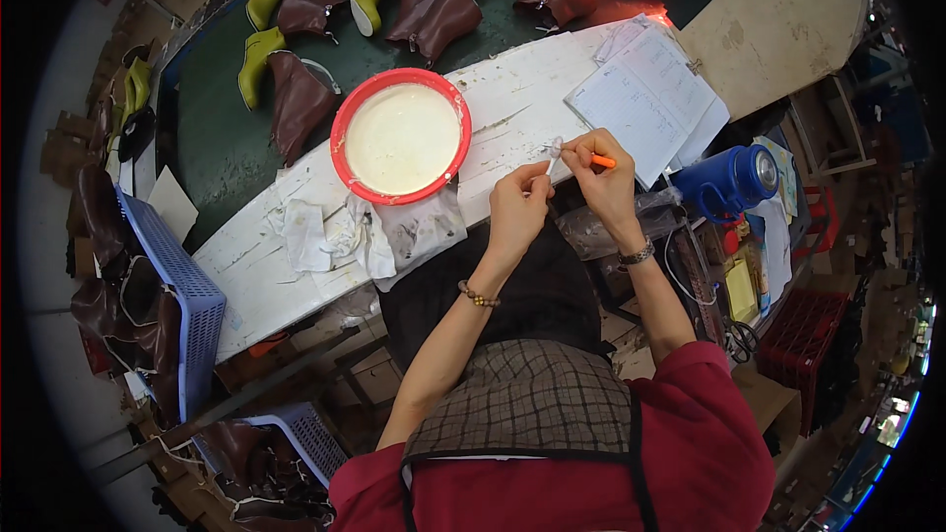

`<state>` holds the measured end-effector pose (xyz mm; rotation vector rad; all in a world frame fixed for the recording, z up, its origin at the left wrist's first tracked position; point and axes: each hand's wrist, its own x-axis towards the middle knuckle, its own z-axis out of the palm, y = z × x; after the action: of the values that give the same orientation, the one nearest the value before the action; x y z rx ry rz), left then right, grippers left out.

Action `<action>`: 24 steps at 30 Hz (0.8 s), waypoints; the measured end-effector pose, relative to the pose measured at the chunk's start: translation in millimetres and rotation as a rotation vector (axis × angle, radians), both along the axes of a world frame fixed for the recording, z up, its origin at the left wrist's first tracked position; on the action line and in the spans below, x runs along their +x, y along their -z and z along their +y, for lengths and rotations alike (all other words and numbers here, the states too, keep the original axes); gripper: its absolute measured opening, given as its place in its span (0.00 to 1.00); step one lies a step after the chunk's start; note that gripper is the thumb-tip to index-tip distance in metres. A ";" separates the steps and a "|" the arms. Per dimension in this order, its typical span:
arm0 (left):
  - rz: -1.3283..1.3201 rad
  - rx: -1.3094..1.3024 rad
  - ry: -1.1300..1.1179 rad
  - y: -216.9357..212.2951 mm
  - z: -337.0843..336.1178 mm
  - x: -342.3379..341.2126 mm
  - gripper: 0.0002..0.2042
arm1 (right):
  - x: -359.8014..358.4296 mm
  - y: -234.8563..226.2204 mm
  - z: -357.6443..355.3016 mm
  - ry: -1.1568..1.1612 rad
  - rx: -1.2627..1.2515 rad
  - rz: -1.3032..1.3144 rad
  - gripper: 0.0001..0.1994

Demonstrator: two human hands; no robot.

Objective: The person applies a white adhesive to the edges of brown boot uppers using a spoon. They scoop the adhesive from a red bowl and carefully spread it along the seams of the boot parts, handling them one at a time. The person works at a table in a workshop environment with other boot parts and tools visible.

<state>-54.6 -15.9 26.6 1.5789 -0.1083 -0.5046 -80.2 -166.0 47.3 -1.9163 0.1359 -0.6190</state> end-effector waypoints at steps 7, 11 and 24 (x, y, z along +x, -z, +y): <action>-0.597 0.348 -0.041 11.8 12.1 -17.1 0.13 | 8.6 -9.7 -53.8 0.248 -0.539 -0.072 0.08; -0.572 0.385 -0.098 15.7 6.3 -1.1 0.12 | 4.1 -18.8 -35.1 0.117 -0.245 -0.126 0.07; -0.619 0.487 -0.118 21.8 4.0 7.0 0.11 | -5.3 -1.9 2.3 0.042 -0.194 -0.099 0.10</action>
<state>-47.6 -11.8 4.7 2.1649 -0.3808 0.0791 -85.5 -163.7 49.3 -2.0689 0.0540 -0.7781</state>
